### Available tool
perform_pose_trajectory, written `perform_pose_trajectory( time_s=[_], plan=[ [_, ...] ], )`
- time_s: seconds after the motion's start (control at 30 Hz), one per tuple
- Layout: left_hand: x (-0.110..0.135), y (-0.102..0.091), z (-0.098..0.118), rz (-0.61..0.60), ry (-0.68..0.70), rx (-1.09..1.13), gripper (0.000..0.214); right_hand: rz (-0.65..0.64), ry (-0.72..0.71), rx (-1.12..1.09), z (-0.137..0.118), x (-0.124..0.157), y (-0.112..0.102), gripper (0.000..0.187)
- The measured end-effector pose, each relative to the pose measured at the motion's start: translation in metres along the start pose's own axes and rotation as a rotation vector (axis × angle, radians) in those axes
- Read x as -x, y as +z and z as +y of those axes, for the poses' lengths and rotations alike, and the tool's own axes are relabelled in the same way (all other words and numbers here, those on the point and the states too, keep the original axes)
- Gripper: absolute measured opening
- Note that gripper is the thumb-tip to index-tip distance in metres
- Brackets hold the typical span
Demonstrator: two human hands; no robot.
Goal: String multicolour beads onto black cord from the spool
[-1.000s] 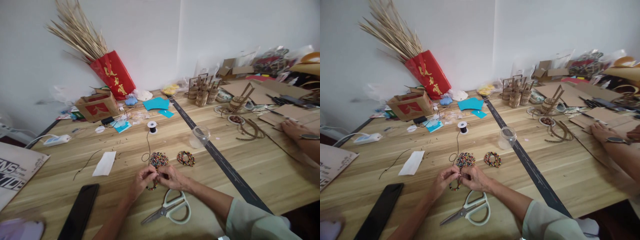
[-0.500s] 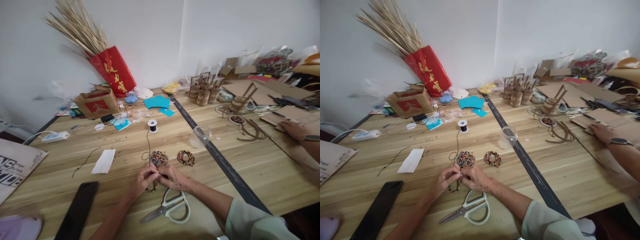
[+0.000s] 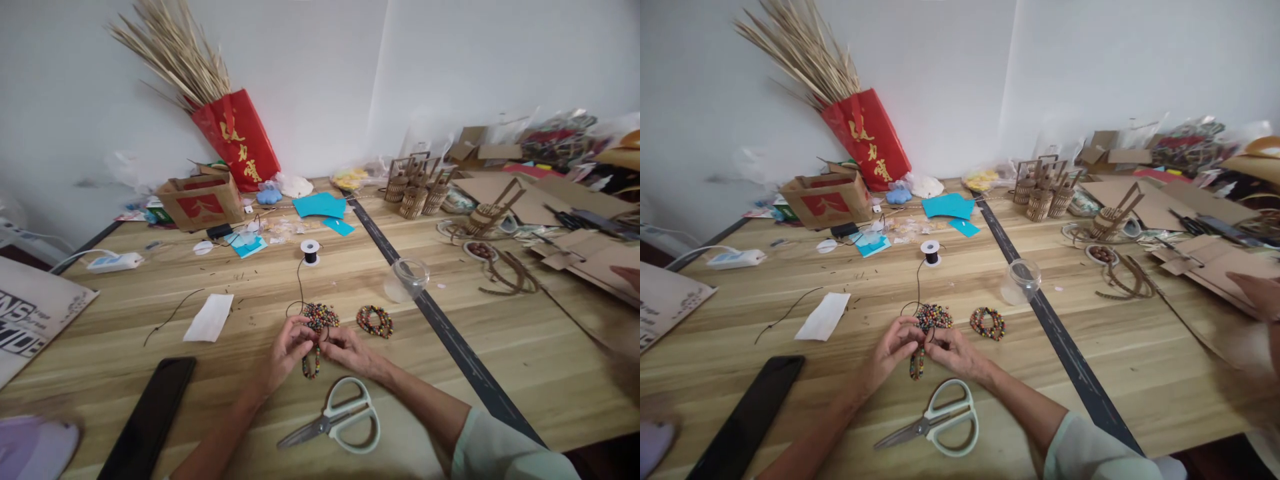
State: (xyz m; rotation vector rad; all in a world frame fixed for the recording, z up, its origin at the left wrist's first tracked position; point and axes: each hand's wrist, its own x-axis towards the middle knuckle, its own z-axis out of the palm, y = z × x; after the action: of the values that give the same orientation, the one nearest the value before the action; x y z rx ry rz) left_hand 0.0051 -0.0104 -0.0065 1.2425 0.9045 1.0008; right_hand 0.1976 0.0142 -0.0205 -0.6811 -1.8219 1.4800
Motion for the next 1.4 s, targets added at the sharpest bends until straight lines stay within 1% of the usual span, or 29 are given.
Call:
perform_pose_trajectory(
  time_s=[0.13, 0.27, 0.4, 0.6, 0.8, 1.0, 1.23, 1.4],
  plan=[
    [0.0, 0.001, -0.001, -0.039, -0.105, -0.014, 0.038, 0.001, 0.006, -0.024, -0.002, 0.001, 0.002, 0.043],
    [-0.001, 0.0, -0.006, -0.087, -0.184, 0.006, 0.04, 0.006, -0.019, 0.018, -0.002, 0.002, 0.004, 0.041],
    [-0.001, 0.002, -0.01, -0.059, -0.188, 0.013, 0.043, 0.024, -0.047, 0.127, -0.003, 0.003, 0.004, 0.041],
    [0.0, 0.003, -0.002, -0.045, -0.174, 0.027, 0.036, 0.032, -0.073, 0.19, -0.009, 0.002, 0.004, 0.041],
    [0.0, 0.001, -0.002, -0.009, -0.159, 0.072, 0.032, 0.062, -0.044, 0.189, -0.01, 0.003, 0.004, 0.034],
    [-0.002, -0.001, -0.004, 0.031, -0.169, 0.122, 0.031, 0.072, 0.001, 0.091, -0.01, 0.003, 0.008, 0.027],
    [0.001, 0.002, 0.001, 0.011, -0.159, 0.105, 0.027, 0.109, 0.012, 0.053, -0.011, 0.003, 0.011, 0.036],
    [0.002, 0.004, -0.002, 0.005, -0.167, 0.078, 0.033, 0.121, 0.055, 0.135, -0.011, 0.003, 0.011, 0.045]
  ],
)
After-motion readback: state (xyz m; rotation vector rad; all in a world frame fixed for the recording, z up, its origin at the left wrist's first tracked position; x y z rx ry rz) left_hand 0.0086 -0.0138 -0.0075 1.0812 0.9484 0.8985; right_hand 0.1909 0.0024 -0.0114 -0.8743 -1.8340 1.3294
